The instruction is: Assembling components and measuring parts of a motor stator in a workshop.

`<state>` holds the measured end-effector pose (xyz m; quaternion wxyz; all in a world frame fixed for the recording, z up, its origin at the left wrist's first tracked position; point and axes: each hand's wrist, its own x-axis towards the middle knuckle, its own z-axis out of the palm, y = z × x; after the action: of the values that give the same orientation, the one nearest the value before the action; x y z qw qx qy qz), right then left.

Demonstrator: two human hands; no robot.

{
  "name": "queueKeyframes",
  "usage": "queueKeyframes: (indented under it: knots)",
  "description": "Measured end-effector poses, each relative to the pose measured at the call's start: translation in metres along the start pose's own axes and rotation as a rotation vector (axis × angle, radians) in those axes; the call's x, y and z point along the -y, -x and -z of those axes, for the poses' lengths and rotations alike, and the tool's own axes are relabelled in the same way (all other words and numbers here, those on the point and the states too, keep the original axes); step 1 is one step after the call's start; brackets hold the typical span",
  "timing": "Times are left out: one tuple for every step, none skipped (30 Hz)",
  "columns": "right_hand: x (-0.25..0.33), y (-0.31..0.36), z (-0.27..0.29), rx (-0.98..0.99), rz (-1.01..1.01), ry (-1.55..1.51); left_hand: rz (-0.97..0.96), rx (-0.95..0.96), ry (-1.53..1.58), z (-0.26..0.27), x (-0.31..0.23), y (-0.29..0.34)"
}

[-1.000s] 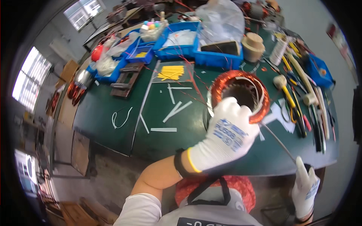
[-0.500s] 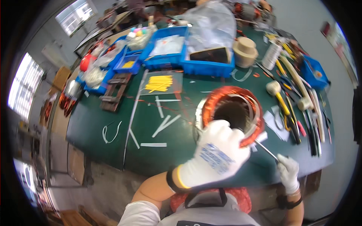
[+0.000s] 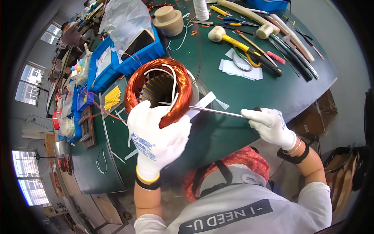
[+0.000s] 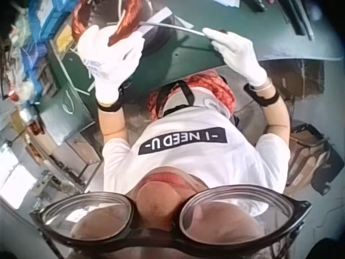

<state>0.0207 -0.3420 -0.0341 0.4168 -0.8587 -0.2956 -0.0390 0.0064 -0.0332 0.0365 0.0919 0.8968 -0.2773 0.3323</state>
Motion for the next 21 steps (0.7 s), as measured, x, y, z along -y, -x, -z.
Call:
queueKeyframes:
  knots:
    - [0.006,0.005,0.003,0.004,0.017,0.005,-0.02,0.005,0.002,0.0,0.001,0.001]
    - [0.018,0.007,0.005,0.007,0.033,0.004,-0.043,0.016,0.001,0.001,0.006,0.006]
    - [0.036,0.008,0.019,0.064,-0.005,0.165,0.001,0.029,0.04,0.002,0.013,0.015]
    - [0.052,0.009,0.032,0.128,-0.036,0.322,0.0,0.142,0.067,0.011,0.023,0.024]
    - [0.053,0.013,0.038,0.061,-0.037,0.282,-0.026,0.164,0.078,0.017,0.031,0.026]
    - [0.051,0.023,0.046,0.081,-0.052,0.271,-0.049,0.188,0.087,0.023,0.034,0.026]
    - [0.045,0.034,0.051,0.043,-0.067,0.231,-0.063,0.187,0.065,0.024,0.03,0.023]
    - [0.038,0.044,0.053,0.009,-0.081,0.19,-0.074,0.192,0.06,0.025,0.031,0.018]
    - [0.031,0.052,0.052,-0.022,-0.105,0.177,-0.096,0.209,0.104,0.024,0.036,0.012]
    - [0.027,0.059,0.049,-0.025,-0.102,0.165,-0.111,0.228,0.145,0.026,0.039,0.007]
    - [0.023,0.066,0.046,-0.078,-0.091,0.152,-0.104,0.222,0.144,0.027,0.041,0.008]
    - [0.021,0.07,0.043,-0.129,-0.078,0.138,-0.087,0.199,0.153,0.027,0.042,0.011]
    - [0.021,0.074,0.043,-0.098,-0.12,0.112,-0.089,0.191,0.16,0.026,0.042,0.012]
    - [0.023,0.072,0.038,-0.101,-0.119,0.103,-0.09,0.181,0.166,0.025,0.041,0.013]
    - [0.027,0.066,0.032,-0.123,-0.293,-0.205,-0.09,0.188,0.159,0.025,0.041,0.015]
    - [0.031,0.059,0.026,-0.138,-0.463,-0.516,-0.07,0.183,0.148,0.025,0.042,0.019]
    - [0.033,0.047,0.018,-0.084,-0.427,-0.582,-0.054,0.175,0.144,0.024,0.041,0.02]
    - [0.046,0.034,0.012,-0.025,-0.495,-0.799,-0.056,0.178,0.14,0.024,0.041,0.023]
    - [0.048,0.02,-0.003,-0.055,-0.42,-0.747,-0.031,0.171,0.143,0.024,0.04,0.023]
    - [0.05,0.002,-0.023,-0.089,-0.418,-0.821,-0.006,0.166,0.148,0.024,0.038,0.024]
    - [0.054,-0.015,-0.032,-0.109,-0.404,-0.837,-0.022,0.167,0.161,0.022,0.036,0.021]
